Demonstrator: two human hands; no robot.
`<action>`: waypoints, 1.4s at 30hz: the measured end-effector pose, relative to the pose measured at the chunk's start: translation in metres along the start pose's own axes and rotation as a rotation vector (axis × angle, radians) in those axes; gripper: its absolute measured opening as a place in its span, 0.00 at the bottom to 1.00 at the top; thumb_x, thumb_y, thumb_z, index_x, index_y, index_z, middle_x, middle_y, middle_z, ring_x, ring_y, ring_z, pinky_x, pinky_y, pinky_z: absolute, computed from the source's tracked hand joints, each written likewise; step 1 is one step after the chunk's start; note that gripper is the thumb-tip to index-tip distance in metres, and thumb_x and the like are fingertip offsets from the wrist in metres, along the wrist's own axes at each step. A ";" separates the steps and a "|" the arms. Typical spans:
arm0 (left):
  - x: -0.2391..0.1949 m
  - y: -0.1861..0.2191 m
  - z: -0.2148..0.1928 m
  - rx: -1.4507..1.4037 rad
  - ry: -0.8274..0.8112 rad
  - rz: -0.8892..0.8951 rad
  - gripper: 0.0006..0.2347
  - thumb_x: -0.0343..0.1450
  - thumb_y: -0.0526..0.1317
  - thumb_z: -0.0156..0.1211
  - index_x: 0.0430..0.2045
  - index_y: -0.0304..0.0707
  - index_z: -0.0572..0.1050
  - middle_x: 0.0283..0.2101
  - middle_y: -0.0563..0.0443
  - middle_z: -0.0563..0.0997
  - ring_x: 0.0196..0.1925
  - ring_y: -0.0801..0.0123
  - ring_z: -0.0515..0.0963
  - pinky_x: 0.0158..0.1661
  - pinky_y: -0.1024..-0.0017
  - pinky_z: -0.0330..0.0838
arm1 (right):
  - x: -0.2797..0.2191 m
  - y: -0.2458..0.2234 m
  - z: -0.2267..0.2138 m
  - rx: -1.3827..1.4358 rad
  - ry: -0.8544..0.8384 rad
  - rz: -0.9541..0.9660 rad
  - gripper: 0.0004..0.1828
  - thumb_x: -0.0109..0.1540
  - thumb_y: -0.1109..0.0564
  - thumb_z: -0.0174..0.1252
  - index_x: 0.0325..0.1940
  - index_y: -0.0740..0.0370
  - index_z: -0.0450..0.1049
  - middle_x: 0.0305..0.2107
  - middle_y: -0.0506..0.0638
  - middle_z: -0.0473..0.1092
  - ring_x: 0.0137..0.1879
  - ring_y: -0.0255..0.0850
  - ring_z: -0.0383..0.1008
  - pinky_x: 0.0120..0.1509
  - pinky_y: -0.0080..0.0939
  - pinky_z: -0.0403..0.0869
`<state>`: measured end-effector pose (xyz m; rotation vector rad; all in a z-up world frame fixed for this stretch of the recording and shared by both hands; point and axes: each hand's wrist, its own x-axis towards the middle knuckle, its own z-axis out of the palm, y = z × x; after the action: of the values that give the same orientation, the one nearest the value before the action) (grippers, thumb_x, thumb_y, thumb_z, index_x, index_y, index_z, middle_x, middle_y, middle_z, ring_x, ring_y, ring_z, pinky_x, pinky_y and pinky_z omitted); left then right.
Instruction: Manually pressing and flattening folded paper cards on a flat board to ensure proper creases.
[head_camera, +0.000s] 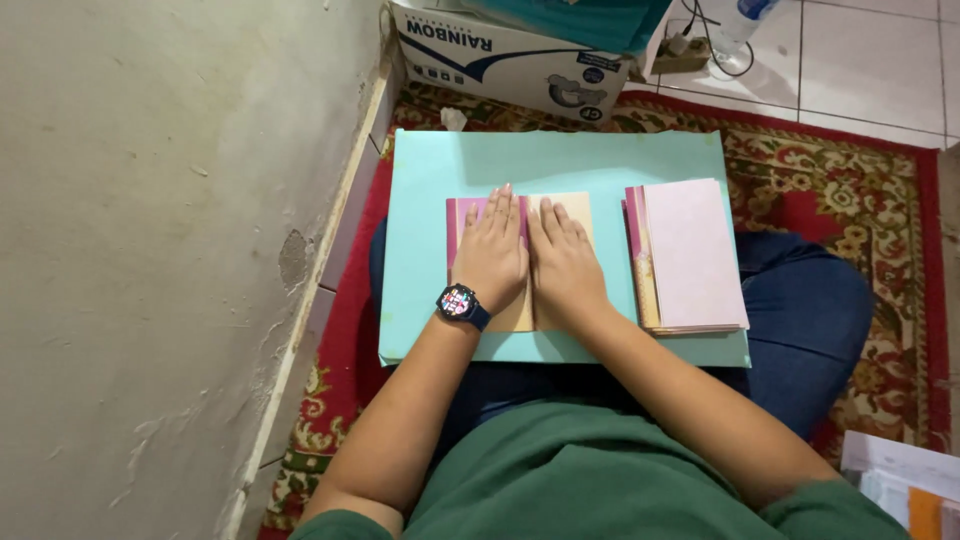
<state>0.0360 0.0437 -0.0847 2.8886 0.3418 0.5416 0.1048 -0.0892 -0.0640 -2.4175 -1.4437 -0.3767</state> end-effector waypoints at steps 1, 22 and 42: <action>0.000 -0.002 0.001 0.003 0.001 0.003 0.25 0.73 0.40 0.39 0.67 0.27 0.60 0.74 0.34 0.57 0.76 0.47 0.55 0.71 0.48 0.41 | -0.003 0.002 0.006 0.001 0.004 0.002 0.34 0.63 0.53 0.47 0.74 0.64 0.62 0.70 0.64 0.59 0.74 0.59 0.60 0.73 0.55 0.59; -0.006 0.016 -0.019 -0.030 -0.200 -0.118 0.25 0.76 0.46 0.31 0.72 0.44 0.54 0.77 0.42 0.49 0.79 0.52 0.46 0.72 0.48 0.35 | -0.055 0.005 -0.004 -0.096 -0.155 0.102 0.39 0.68 0.44 0.39 0.75 0.75 0.52 0.72 0.71 0.50 0.80 0.62 0.47 0.79 0.58 0.47; 0.045 0.001 0.004 0.034 -0.225 -0.086 0.29 0.77 0.53 0.33 0.72 0.36 0.52 0.76 0.42 0.52 0.79 0.51 0.47 0.72 0.43 0.37 | -0.050 0.004 -0.015 -0.061 -0.267 0.128 0.39 0.69 0.44 0.35 0.77 0.74 0.48 0.74 0.72 0.45 0.81 0.62 0.42 0.79 0.57 0.43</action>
<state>0.0783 0.0537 -0.0737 2.9115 0.4412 0.1957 0.0845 -0.1377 -0.0695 -2.6748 -1.3856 -0.0713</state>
